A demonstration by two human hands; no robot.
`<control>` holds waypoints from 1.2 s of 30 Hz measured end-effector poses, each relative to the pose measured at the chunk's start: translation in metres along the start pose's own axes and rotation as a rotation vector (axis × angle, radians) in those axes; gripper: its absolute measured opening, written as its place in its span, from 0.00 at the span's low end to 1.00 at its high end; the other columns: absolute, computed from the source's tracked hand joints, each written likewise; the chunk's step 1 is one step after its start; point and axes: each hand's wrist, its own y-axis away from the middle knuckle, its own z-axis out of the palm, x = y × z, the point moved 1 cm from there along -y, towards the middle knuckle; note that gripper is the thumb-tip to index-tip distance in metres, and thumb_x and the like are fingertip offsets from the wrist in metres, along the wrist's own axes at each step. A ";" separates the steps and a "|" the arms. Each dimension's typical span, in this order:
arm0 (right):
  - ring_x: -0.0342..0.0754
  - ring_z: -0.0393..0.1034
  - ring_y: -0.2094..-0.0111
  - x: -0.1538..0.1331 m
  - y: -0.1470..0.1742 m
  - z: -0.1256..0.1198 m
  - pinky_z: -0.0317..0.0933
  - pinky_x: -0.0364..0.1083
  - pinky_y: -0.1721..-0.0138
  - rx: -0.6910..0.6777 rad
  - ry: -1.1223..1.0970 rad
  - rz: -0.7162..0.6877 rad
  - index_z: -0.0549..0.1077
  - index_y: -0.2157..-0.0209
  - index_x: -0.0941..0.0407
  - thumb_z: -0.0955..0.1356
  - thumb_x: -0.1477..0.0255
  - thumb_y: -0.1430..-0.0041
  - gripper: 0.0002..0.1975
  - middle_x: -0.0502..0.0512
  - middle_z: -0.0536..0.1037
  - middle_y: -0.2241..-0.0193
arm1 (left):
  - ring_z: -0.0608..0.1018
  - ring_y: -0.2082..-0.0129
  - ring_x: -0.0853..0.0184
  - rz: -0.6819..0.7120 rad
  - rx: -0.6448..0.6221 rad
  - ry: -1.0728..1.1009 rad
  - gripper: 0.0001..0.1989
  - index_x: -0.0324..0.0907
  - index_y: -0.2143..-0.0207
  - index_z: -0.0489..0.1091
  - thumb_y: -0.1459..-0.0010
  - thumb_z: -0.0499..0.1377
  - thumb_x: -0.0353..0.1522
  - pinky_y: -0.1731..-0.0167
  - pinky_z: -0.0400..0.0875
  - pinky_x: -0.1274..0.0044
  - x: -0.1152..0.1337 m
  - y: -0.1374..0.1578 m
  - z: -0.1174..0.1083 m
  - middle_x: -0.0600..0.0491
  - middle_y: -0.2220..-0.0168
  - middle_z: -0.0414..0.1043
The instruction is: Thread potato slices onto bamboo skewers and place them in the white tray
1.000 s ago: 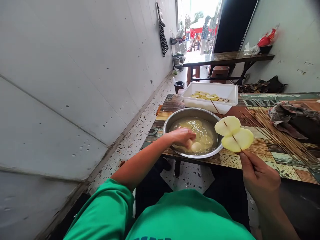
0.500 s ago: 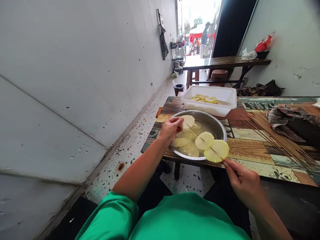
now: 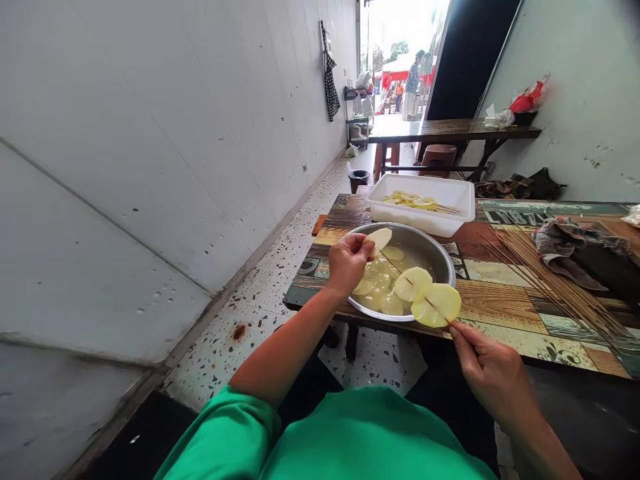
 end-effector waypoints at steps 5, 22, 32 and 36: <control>0.54 0.79 0.65 -0.001 -0.003 0.003 0.71 0.45 0.66 -0.004 -0.100 0.073 0.81 0.61 0.55 0.63 0.63 0.39 0.16 0.56 0.83 0.64 | 0.72 0.79 0.74 0.036 -0.073 -0.055 0.08 0.38 0.71 0.71 0.52 0.64 0.33 0.75 0.70 0.81 -0.003 0.008 0.005 0.57 0.77 0.70; 0.46 0.68 0.83 0.005 0.001 0.004 0.60 0.42 0.84 -0.116 -0.630 0.392 0.81 0.67 0.57 0.69 0.57 0.46 0.18 0.51 0.73 0.85 | 0.73 0.77 0.72 -0.370 0.073 0.245 0.08 0.38 0.73 0.65 0.50 0.63 0.26 0.73 0.71 0.78 0.000 0.013 0.019 0.55 0.76 0.69; 0.54 0.78 0.66 -0.001 0.013 -0.002 0.71 0.47 0.66 0.064 -0.244 0.168 0.82 0.64 0.55 0.67 0.63 0.44 0.14 0.58 0.83 0.68 | 0.76 0.72 0.70 0.259 0.057 -0.429 0.03 0.44 0.66 0.69 0.44 0.60 0.33 0.68 0.70 0.79 -0.001 0.024 0.017 0.55 0.72 0.74; 0.40 0.57 0.87 -0.002 0.003 -0.003 0.51 0.39 0.87 -0.273 -0.827 0.528 0.80 0.65 0.57 0.70 0.54 0.47 0.20 0.45 0.63 0.88 | 0.77 0.74 0.70 0.183 0.085 -0.240 0.06 0.42 0.68 0.67 0.45 0.61 0.34 0.70 0.71 0.79 0.000 0.021 0.017 0.55 0.74 0.73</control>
